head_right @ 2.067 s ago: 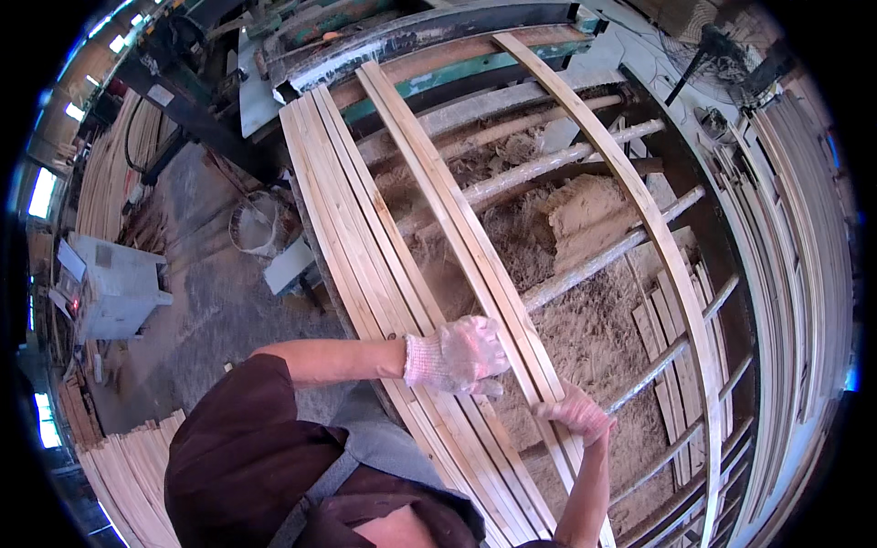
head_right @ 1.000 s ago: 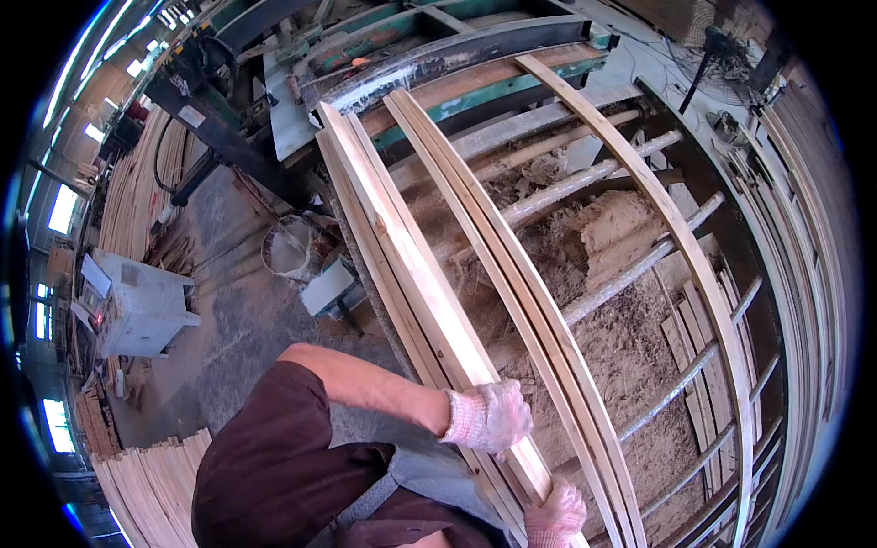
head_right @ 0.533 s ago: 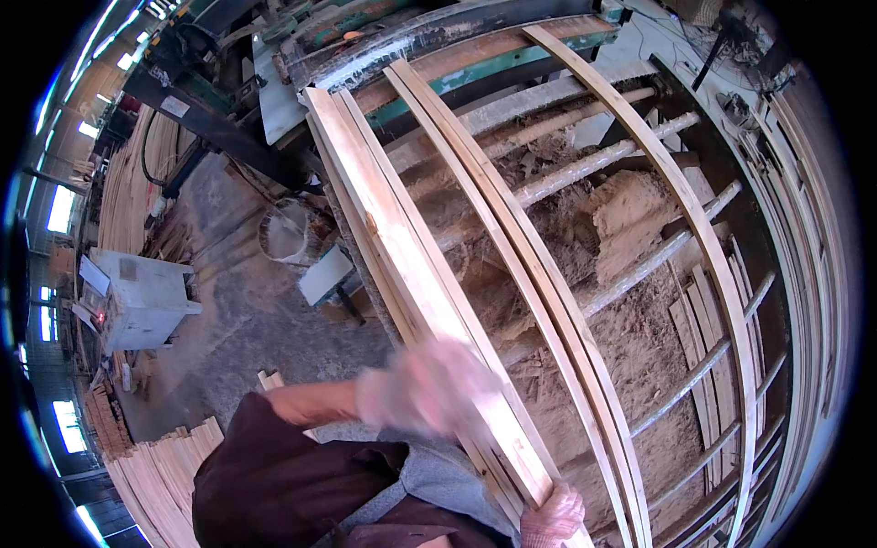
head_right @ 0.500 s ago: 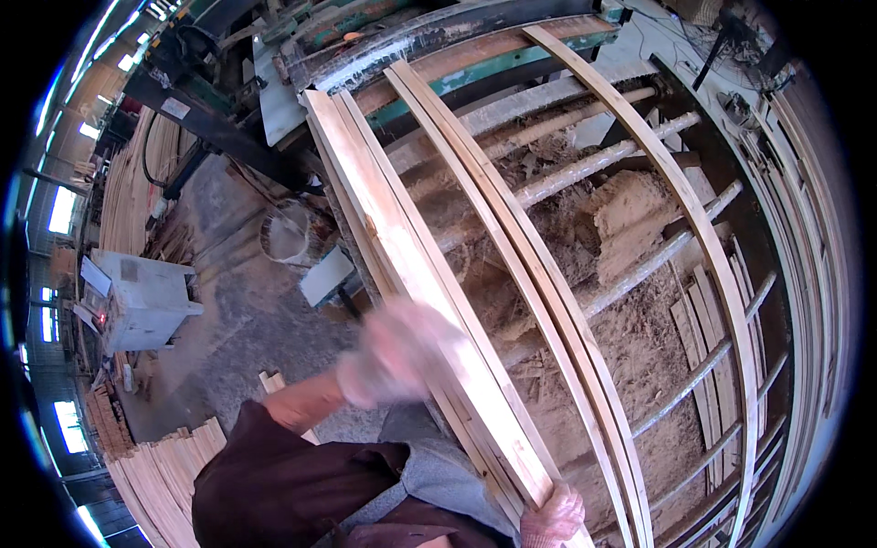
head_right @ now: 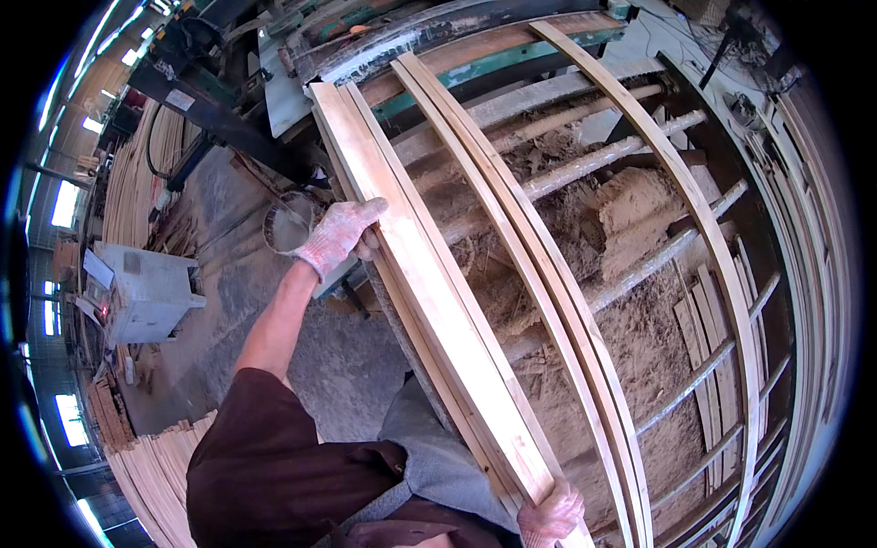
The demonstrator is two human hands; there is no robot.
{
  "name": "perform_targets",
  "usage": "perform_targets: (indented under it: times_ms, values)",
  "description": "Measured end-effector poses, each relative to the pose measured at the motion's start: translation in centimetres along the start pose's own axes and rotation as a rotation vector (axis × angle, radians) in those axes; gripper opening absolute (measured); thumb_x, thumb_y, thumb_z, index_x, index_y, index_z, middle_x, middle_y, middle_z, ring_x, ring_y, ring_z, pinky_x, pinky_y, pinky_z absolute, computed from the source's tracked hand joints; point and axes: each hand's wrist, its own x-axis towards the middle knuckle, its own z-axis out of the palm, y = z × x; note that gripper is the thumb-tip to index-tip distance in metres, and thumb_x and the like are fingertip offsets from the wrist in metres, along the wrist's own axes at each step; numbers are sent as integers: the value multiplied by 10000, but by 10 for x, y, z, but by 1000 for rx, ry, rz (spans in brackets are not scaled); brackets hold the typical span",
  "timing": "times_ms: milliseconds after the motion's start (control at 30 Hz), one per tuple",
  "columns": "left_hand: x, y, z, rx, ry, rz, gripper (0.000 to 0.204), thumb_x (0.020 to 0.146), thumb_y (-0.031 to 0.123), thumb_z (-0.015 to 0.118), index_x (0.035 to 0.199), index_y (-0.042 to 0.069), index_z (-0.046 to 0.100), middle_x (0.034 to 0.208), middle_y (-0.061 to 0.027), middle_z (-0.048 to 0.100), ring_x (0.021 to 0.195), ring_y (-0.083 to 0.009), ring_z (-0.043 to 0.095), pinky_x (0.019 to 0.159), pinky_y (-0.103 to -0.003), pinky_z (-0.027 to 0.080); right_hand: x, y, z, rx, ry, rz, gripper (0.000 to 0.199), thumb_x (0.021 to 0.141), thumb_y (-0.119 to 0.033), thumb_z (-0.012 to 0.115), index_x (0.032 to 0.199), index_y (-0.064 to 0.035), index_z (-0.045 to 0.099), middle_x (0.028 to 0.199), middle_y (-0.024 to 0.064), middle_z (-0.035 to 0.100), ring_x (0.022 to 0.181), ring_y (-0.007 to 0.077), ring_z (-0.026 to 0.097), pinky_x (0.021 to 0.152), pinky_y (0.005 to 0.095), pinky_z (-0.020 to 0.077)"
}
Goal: The person handles large wooden boards and thin planks in a workshop, moving them between stacks and a conveyor system. They also stir a white liquid in a bucket using a stick and place planks onto a metal rack.
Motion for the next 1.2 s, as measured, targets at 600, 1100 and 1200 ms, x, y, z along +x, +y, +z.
perform_targets:
  times_ms: [600,1100,1200]
  values:
    - [-12,24,-13,281,-162,-28,459,1033,460,704,903,21,678,680,-23,593,540,-72,515,442,-251,420,4,-5,-8,11,-46,32,675,572,-196,865,1200,-86,645,1008,149,683,994,411,645,873,536,518]
    - [-1,49,-22,451,-324,-126,533,1052,543,628,940,26,697,682,-38,663,473,-92,566,445,-253,530,13,-28,-26,10,4,43,544,643,-146,828,1145,-71,632,1009,143,651,983,395,625,871,516,482]
    - [-2,53,-20,499,-318,-136,518,1056,527,628,922,31,688,677,-40,662,468,-91,570,426,-265,528,14,-22,-28,18,-10,32,544,629,-172,859,1118,-76,643,993,140,661,973,398,638,848,523,494]
